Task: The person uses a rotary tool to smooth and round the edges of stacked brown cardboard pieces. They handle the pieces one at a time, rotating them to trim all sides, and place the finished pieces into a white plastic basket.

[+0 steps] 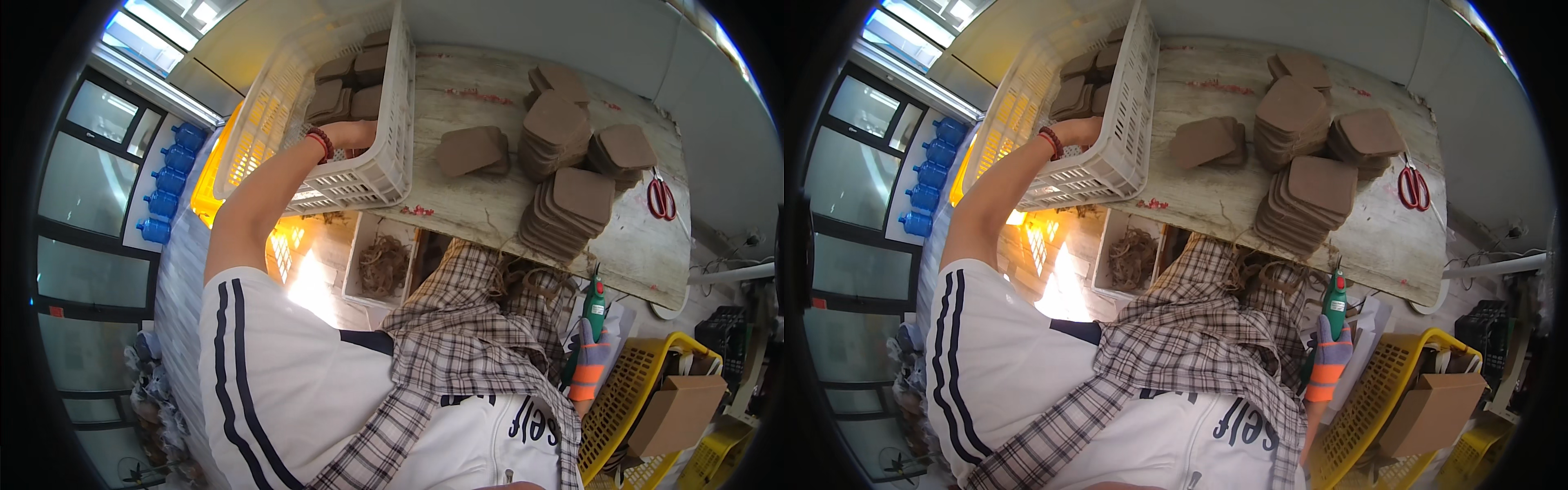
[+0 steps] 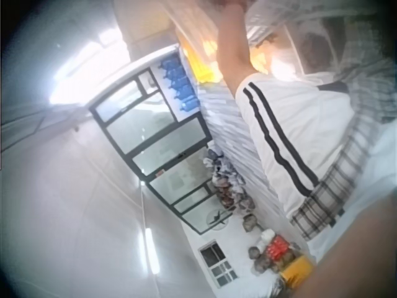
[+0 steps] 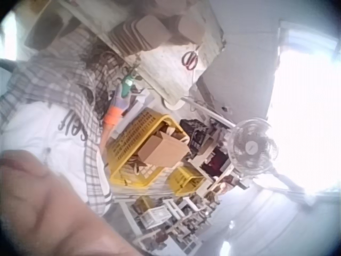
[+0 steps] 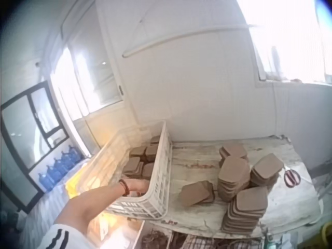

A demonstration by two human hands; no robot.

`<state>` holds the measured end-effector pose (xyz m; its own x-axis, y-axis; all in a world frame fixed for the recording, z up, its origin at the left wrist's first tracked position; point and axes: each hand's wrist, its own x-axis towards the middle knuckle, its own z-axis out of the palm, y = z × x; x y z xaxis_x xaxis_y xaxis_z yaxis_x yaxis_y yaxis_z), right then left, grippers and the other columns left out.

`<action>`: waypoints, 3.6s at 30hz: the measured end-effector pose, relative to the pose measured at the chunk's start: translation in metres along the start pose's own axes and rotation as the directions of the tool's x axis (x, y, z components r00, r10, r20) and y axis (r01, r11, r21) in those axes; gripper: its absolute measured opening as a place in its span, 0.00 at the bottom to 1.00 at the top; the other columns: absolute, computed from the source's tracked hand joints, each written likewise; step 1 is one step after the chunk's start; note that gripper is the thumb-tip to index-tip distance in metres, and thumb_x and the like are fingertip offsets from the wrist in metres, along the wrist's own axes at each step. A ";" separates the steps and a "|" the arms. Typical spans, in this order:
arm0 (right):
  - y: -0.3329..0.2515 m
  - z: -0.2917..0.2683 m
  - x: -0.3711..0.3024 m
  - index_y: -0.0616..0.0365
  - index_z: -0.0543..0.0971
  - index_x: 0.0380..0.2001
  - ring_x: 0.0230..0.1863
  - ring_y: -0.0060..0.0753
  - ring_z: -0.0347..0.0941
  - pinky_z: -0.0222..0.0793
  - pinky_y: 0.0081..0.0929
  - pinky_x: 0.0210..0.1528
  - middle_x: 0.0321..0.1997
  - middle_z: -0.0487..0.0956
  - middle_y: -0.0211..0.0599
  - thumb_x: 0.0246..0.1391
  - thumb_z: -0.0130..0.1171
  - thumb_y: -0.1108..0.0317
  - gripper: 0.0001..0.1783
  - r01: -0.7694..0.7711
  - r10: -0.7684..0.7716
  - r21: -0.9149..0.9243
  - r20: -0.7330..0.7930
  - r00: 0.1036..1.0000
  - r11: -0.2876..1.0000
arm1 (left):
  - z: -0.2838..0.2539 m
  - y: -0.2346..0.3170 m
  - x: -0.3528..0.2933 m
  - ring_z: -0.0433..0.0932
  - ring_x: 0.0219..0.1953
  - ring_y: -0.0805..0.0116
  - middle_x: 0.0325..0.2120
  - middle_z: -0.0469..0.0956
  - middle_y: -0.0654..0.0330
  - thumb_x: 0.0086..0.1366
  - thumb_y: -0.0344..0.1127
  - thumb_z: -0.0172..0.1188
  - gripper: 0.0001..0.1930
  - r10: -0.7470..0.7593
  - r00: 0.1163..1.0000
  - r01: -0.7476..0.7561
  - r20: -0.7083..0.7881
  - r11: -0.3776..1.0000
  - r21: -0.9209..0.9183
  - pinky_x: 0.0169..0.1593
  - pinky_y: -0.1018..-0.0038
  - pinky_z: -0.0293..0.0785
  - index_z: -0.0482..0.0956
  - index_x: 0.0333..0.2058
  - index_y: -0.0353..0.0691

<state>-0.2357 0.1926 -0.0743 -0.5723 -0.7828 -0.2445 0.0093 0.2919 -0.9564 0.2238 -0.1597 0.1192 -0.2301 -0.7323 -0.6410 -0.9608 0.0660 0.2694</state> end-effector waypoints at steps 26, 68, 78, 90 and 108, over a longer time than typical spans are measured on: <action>-0.016 -0.003 0.001 0.61 0.73 0.37 0.13 0.24 0.69 0.63 0.21 0.14 0.17 0.74 0.33 0.52 0.62 0.60 0.16 -0.025 0.026 -0.074 0.004 1.000 0.997 | -0.006 -0.026 0.005 0.81 0.32 0.54 0.58 0.61 0.42 0.54 0.47 0.59 0.47 -0.133 0.984 0.082 -0.122 0.931 -0.356 0.36 0.66 0.79 0.41 0.65 0.40; -0.024 0.016 -0.014 0.65 0.75 0.39 0.26 0.16 0.69 0.66 0.17 0.26 0.29 0.75 0.29 0.47 0.68 0.63 0.20 -0.035 0.039 -0.131 0.027 0.999 0.991 | 0.070 0.097 0.146 0.55 0.63 0.50 0.59 0.60 0.48 0.41 0.42 0.73 0.47 0.258 0.876 -0.276 -0.407 0.961 0.014 0.61 0.57 0.55 0.59 0.60 0.41; -0.011 0.013 -0.013 0.65 0.75 0.39 0.28 0.16 0.68 0.66 0.17 0.29 0.29 0.74 0.30 0.47 0.67 0.65 0.19 0.041 -0.035 -0.157 0.039 0.999 0.987 | 0.078 0.088 0.128 0.65 0.56 0.52 0.53 0.68 0.46 0.36 0.36 0.75 0.44 0.034 0.980 -0.117 -0.196 0.893 -0.435 0.56 0.67 0.61 0.63 0.54 0.32; -0.002 0.014 -0.017 0.65 0.75 0.40 0.30 0.18 0.72 0.68 0.18 0.31 0.31 0.78 0.33 0.50 0.64 0.67 0.16 0.078 -0.076 -0.030 0.069 0.995 0.996 | 0.136 0.121 0.059 0.72 0.36 0.46 0.33 0.71 0.45 0.42 0.24 0.60 0.30 0.455 0.468 -0.245 -0.757 0.890 0.384 0.36 0.58 0.68 0.62 0.48 0.36; -0.101 0.131 0.041 0.60 0.75 0.40 0.26 0.37 0.76 0.69 0.28 0.30 0.25 0.79 0.41 0.45 0.65 0.46 0.29 0.303 -0.188 -0.359 0.322 0.928 0.883 | 0.184 0.120 0.023 0.70 0.43 0.45 0.38 0.71 0.46 0.39 0.28 0.68 0.31 0.390 0.551 -0.365 -0.738 0.908 0.207 0.44 0.57 0.67 0.64 0.44 0.36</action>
<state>-0.1524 0.0588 -0.0088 -0.2688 -0.9581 -0.0986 -0.4594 0.2175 -0.8612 0.0742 -0.0438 0.0040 -0.3866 -0.8780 0.2824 -0.8202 0.4673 0.3300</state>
